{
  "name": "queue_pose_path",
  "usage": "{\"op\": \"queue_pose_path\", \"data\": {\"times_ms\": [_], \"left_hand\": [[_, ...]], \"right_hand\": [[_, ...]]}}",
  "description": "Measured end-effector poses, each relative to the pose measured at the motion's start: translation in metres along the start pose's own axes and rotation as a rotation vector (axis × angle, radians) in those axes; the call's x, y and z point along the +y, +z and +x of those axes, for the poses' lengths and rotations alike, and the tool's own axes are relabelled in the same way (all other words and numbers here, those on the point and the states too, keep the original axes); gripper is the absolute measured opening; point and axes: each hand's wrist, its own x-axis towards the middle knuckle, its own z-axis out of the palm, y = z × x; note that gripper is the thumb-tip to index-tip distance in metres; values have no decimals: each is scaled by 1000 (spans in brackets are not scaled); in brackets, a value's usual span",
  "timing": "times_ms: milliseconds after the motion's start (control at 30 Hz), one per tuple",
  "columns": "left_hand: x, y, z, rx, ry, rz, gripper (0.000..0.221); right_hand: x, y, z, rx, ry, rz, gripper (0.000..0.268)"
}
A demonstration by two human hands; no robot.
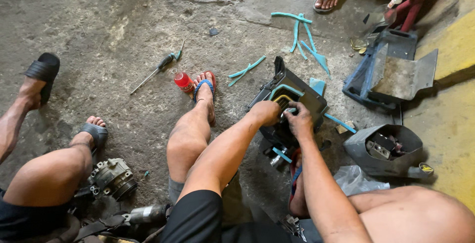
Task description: The person sits on the floor and works on a black electronic device, adjusting internal components and wires. They apply a red liquid from a bottle onto a blue sponge and use it to clean parts of the device.
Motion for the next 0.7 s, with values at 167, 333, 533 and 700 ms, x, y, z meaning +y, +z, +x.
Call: {"op": "queue_pose_path", "data": {"times_ms": [167,333,533,700], "left_hand": [[5,5,-4,64,-2,-97,24],[11,1,-4,73,-52,-117,21],[18,-5,-5,70,-49,-163,22],[19,-4,-7,17,-80,-129,24]], "right_hand": [[12,7,8,-17,-20,171,49],[16,5,8,37,11,319,41],[25,5,3,290,150,388,32],[40,14,1,268,196,591,34]]}}
